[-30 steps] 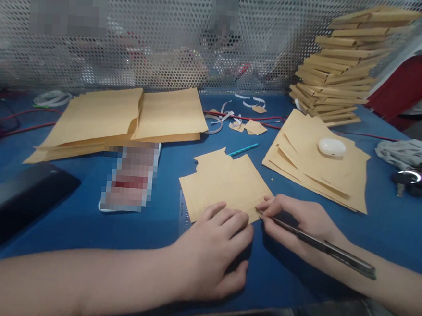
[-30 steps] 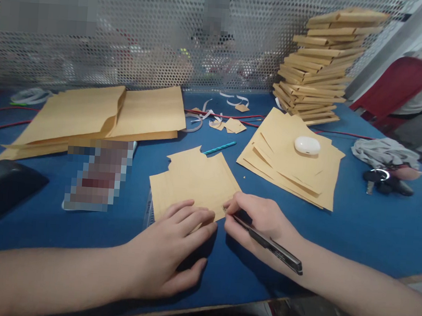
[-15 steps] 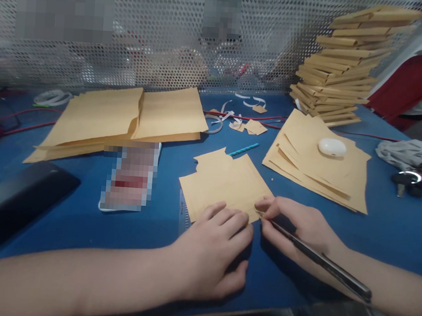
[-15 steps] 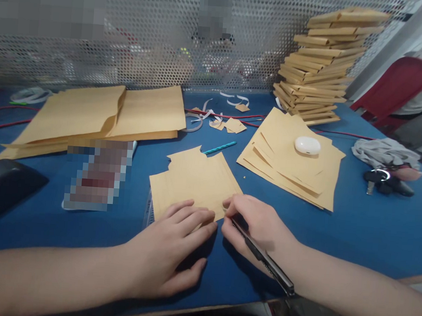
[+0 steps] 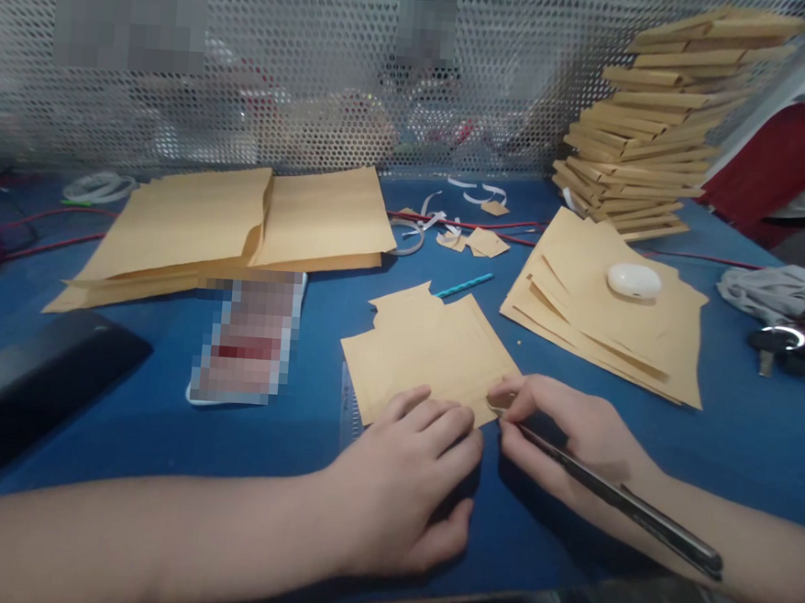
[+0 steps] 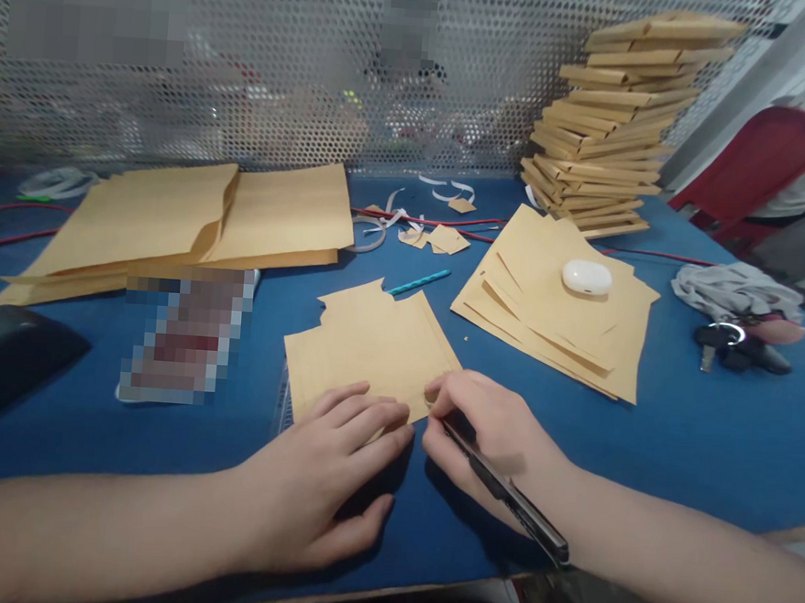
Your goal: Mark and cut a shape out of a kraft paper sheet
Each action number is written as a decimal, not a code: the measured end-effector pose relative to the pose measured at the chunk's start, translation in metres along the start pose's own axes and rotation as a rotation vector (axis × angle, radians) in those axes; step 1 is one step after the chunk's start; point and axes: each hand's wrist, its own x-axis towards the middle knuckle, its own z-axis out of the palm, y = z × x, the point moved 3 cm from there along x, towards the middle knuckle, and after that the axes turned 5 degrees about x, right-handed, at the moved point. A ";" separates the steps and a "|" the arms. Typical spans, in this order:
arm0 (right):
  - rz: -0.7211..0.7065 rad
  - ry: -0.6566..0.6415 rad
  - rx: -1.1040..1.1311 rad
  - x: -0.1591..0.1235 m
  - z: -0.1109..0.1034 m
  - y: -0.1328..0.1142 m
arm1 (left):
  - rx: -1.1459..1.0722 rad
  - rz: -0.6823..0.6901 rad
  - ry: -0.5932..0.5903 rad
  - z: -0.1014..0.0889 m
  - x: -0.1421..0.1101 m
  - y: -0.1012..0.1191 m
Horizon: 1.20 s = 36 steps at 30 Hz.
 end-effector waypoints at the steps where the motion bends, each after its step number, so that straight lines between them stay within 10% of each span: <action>1: -0.010 -0.001 0.002 0.000 0.000 0.000 | 0.000 -0.002 -0.001 0.000 0.000 0.000; 17: 0.307 0.064 0.433 0.027 -0.021 0.019 | 0.049 0.025 0.016 0.001 -0.001 -0.001; 36: 0.191 -0.125 0.644 0.054 -0.006 0.035 | 0.067 0.056 0.066 0.003 -0.001 -0.003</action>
